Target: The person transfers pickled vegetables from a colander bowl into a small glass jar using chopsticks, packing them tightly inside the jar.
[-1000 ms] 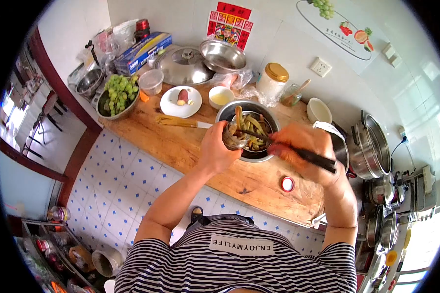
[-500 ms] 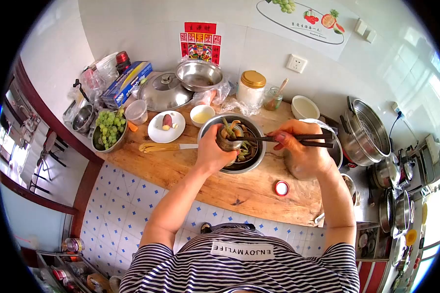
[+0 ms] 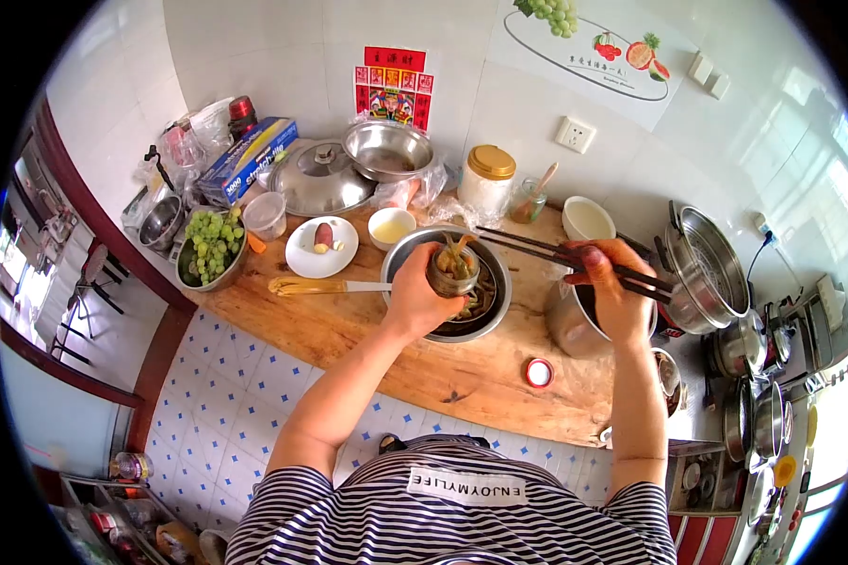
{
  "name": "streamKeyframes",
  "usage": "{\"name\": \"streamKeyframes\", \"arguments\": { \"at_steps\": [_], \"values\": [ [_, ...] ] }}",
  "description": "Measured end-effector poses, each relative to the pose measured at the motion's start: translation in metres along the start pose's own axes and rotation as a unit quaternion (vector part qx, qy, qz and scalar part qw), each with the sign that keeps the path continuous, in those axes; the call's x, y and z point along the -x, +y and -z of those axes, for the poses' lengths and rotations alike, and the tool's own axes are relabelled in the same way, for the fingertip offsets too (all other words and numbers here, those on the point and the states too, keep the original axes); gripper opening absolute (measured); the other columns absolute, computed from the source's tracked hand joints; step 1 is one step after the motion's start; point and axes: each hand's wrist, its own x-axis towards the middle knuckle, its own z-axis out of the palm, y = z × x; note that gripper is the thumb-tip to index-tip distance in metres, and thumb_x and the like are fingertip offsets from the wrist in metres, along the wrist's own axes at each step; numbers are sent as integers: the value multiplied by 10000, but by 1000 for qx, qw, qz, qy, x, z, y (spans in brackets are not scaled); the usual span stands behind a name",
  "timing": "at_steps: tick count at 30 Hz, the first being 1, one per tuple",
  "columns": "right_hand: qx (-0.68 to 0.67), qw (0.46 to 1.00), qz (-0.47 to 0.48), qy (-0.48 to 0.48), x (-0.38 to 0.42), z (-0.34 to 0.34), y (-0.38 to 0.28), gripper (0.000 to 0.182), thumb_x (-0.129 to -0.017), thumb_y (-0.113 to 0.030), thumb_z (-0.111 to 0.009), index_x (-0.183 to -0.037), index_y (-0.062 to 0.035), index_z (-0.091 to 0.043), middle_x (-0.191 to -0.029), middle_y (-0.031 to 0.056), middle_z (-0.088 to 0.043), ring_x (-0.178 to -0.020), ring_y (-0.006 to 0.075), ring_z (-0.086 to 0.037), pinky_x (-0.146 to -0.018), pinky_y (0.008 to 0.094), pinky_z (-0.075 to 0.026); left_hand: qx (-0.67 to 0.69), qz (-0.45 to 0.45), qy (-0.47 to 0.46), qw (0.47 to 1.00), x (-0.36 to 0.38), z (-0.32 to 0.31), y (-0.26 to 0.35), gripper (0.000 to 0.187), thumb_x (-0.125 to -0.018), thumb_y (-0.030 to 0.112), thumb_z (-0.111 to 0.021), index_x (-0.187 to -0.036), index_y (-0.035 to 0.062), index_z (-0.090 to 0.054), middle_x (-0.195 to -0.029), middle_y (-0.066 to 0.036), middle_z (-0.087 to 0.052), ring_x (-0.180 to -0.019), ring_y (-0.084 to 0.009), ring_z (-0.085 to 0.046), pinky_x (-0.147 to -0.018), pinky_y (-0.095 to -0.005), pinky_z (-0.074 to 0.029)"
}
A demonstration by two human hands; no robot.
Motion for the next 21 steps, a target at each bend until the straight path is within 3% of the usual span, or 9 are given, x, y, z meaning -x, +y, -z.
{"name": "streamKeyframes", "arguments": {
  "at_steps": [1,5,10,14,16,17,20,21],
  "values": [
    [-35,999,0,3,1,-4,14,245,-977,-172,-632,-1053,59,-662,-961,119,-706,-832,163,-660,-728,288,-578,2,-9,-1,1000,0,-1,0,639,-646,126,-825,-1186,-8,-510,-1087,-167,-621,-1039,-302,-622,-918,-377,-490],
    [-104,994,21,25,18,-11,33,221,-981,-138,-617,-1057,65,-660,-995,132,-710,-841,173,-668,-756,289,-576,-23,-7,-9,1000,1,-1,6,643,-641,132,-826,-1183,-10,-510,-1092,-180,-619,-1052,-323,-617,-925,-390,-491],
    [114,977,173,-58,37,-7,25,120,-880,-25,-673,-977,41,-697,-952,147,-729,-806,188,-706,-728,294,-555,-80,-1,-4,997,-2,-1,3,615,-627,122,-803,-1160,-8,-525,-1090,-173,-626,-1032,-324,-622,-926,-383,-490],
    [138,974,167,-61,49,-14,27,110,-804,24,-716,-911,22,-687,-906,139,-720,-794,243,-714,-703,301,-563,-32,29,6,999,-1,-3,5,580,-623,119,-792,-1132,-4,-541,-1068,-160,-634,-1017,-314,-626,-918,-379,-492],
    [137,968,198,-71,49,-12,26,109,-802,29,-715,-906,23,-684,-900,139,-719,-779,240,-712,-689,299,-560,-54,-16,5,998,0,-3,2,654,-616,80,-829,-1186,-25,-528,-1079,-127,-645,-1002,-213,-632,-896,-327,-503],
    [136,960,229,-82,50,-11,25,108,-800,33,-714,-902,23,-682,-893,138,-718,-765,237,-710,-674,297,-557,-53,-15,2,998,2,-5,3,654,-616,80,-829,-1186,-25,-528,-1079,-127,-645,-1002,-213,-632,-896,-327,-503],
    [162,972,139,-99,52,4,14,105,-797,42,-712,-893,27,-675,-883,141,-717,-741,238,-705,-650,296,-551,-13,13,-24,1000,11,-12,7,679,-619,73,-828,-1216,-31,-521,-1092,-128,-652,-1003,-202,-639,-908,-324,-503],
    [160,970,152,-102,51,8,9,107,-797,40,-712,-896,25,-676,-886,144,-720,-736,235,-705,-642,298,-550,-14,13,-26,999,17,-16,6,692,-622,71,-827,-1232,-35,-515,-1109,-133,-652,-1013,-200,-639,-914,-322,-503]
  ]
}}
